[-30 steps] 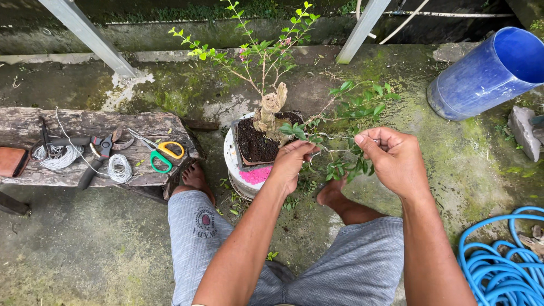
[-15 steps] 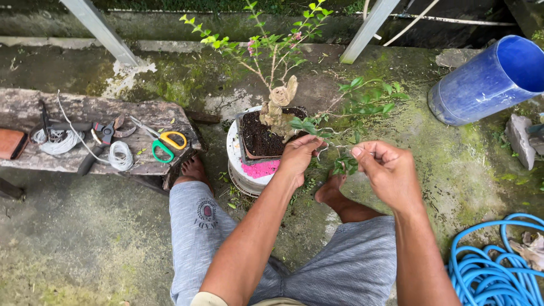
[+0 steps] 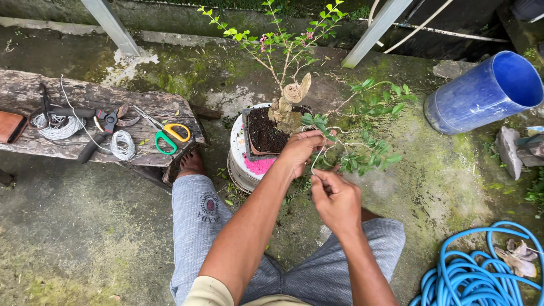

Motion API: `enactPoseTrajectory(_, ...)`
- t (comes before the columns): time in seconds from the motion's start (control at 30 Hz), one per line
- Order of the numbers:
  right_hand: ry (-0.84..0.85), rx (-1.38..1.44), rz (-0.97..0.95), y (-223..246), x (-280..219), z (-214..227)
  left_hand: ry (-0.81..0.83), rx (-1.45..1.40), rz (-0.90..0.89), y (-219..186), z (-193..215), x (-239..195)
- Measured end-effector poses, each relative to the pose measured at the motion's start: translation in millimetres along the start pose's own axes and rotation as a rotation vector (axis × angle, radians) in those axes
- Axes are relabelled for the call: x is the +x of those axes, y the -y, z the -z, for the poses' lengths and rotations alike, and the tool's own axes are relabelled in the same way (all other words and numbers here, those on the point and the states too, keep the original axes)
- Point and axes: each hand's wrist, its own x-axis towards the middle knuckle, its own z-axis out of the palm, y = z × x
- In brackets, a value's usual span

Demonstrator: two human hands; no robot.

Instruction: The person sits on the floor and wraps a thin wire around the branches of a potted bonsai tree to shape them. They use scissors to cut the wire from a spool and continue wrapping it around different branches.

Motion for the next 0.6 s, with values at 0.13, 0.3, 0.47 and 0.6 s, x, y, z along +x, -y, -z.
enactPoseTrajectory(0.13,0.044,-0.046,-0.079,5,-2,-11,-0.001,-0.012,0.078,-30,-6,-18)
enactPoseTrajectory(0.3,-0.001,-0.087,-0.043,11,-2,-33,0.065,0.007,0.016,-16,3,-11)
enactPoseTrajectory(0.47,-0.12,0.135,-0.199,-37,-10,-77,0.163,0.115,0.001,-26,12,-8)
enactPoseTrajectory(0.6,-0.142,0.596,-0.418,-60,-13,-104,0.175,0.194,-0.005,-47,7,-25)
